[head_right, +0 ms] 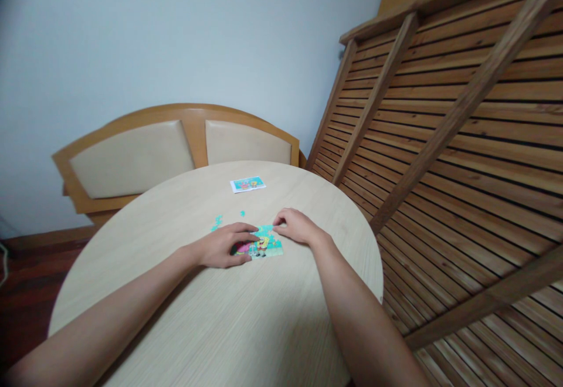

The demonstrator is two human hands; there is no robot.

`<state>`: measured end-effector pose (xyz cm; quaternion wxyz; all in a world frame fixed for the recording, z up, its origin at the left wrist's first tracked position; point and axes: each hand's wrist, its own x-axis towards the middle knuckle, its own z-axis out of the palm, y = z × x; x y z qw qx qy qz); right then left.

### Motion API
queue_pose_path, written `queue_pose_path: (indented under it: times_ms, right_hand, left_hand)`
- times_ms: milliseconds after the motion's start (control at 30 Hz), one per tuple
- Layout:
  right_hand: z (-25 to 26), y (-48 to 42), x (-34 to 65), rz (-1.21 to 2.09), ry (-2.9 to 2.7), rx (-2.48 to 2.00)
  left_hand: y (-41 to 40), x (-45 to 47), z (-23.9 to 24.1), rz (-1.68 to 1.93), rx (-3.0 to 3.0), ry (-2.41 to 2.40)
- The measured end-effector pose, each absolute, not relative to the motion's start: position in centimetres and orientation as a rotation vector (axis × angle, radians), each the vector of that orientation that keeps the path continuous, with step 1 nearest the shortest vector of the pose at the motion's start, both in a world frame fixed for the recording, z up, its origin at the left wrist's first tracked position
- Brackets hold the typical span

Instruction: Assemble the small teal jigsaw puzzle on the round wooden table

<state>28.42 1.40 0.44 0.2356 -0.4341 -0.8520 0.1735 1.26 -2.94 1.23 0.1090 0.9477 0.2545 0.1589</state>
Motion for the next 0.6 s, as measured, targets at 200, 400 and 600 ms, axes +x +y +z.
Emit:
queue_pose_path:
  times_ms: [200, 400, 600]
  right_hand:
    - [0.48, 1.39, 28.46, 0.479, -2.348, -1.167]
    - [0.54, 1.41, 28.25, 0.506, -2.369, -1.122]
    - [0.86, 1.37, 28.56, 0.558, -2.36, -1.109]
  left_hand:
    - [-2.97, 1.3, 1.3, 0.456, 2.787, 0.753]
    - [-2.8, 1.27, 1.15, 0.451, 2.794, 0.76]
    - [-2.77, 1.14, 0.93, 0.455, 2.795, 0.744]
